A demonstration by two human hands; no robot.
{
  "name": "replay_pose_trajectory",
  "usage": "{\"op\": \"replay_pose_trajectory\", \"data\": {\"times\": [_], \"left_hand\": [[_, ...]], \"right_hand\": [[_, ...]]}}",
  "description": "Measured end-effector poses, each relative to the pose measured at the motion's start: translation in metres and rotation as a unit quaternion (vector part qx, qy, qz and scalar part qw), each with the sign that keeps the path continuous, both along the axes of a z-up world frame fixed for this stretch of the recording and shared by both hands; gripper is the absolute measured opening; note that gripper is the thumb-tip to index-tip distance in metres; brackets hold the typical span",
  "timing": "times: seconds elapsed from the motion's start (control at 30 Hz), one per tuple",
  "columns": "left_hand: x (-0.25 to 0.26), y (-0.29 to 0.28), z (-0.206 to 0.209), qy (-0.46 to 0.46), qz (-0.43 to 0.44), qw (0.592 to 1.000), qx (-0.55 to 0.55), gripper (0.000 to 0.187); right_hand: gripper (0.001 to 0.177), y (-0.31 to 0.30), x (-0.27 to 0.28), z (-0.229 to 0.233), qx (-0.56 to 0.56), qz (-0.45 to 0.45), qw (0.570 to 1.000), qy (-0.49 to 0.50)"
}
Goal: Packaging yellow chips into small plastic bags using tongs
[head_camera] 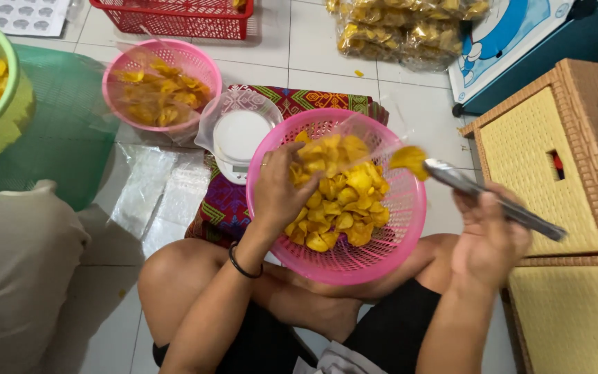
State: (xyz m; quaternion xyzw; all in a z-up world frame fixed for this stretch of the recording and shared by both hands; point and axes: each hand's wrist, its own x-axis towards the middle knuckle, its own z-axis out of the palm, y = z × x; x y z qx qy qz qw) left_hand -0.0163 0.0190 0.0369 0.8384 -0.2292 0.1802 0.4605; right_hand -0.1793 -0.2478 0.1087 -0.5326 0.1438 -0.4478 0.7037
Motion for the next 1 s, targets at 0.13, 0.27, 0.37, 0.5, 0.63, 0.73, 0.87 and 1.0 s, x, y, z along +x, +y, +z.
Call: {"op": "replay_pose_trajectory", "data": {"times": [0.13,0.27,0.37,0.5,0.63,0.73,0.87,1.0], "left_hand": [[-0.001,-0.001,-0.006,-0.086,0.016,0.996,0.023,0.058],[-0.003,-0.001,-0.002,-0.138,0.025,0.989,0.041,0.056],[-0.005,-0.002,-0.002,-0.158,0.032,0.985,0.061,0.057],[-0.007,-0.007,-0.007,-0.164,0.046,0.983,0.073,0.056],[-0.011,-0.007,0.000,-0.166,0.039,0.983,0.068,0.054],[-0.013,-0.009,0.000,-0.163,0.032,0.985,0.054,0.057],[-0.016,-0.011,-0.003,-0.121,0.001,0.992,0.039,0.058],[-0.020,-0.010,0.000,-0.064,-0.022,0.998,0.009,0.067]], "right_hand": [[0.023,0.022,-0.019,0.053,0.018,-0.046,0.998,-0.039],[0.032,0.030,-0.029,0.071,0.019,-0.122,0.992,-0.031],[0.029,0.031,-0.029,0.063,-0.033,-0.120,0.992,-0.028],[0.024,0.041,-0.022,0.060,-0.082,-0.123,0.989,0.023],[0.022,0.051,-0.016,0.056,-0.109,-0.103,0.987,0.065],[0.023,0.054,-0.010,0.052,-0.145,-0.084,0.982,0.088],[0.020,0.067,0.003,0.057,-0.186,0.014,0.979,0.085],[0.018,0.078,0.015,0.061,-0.206,0.086,0.971,0.091]]}}
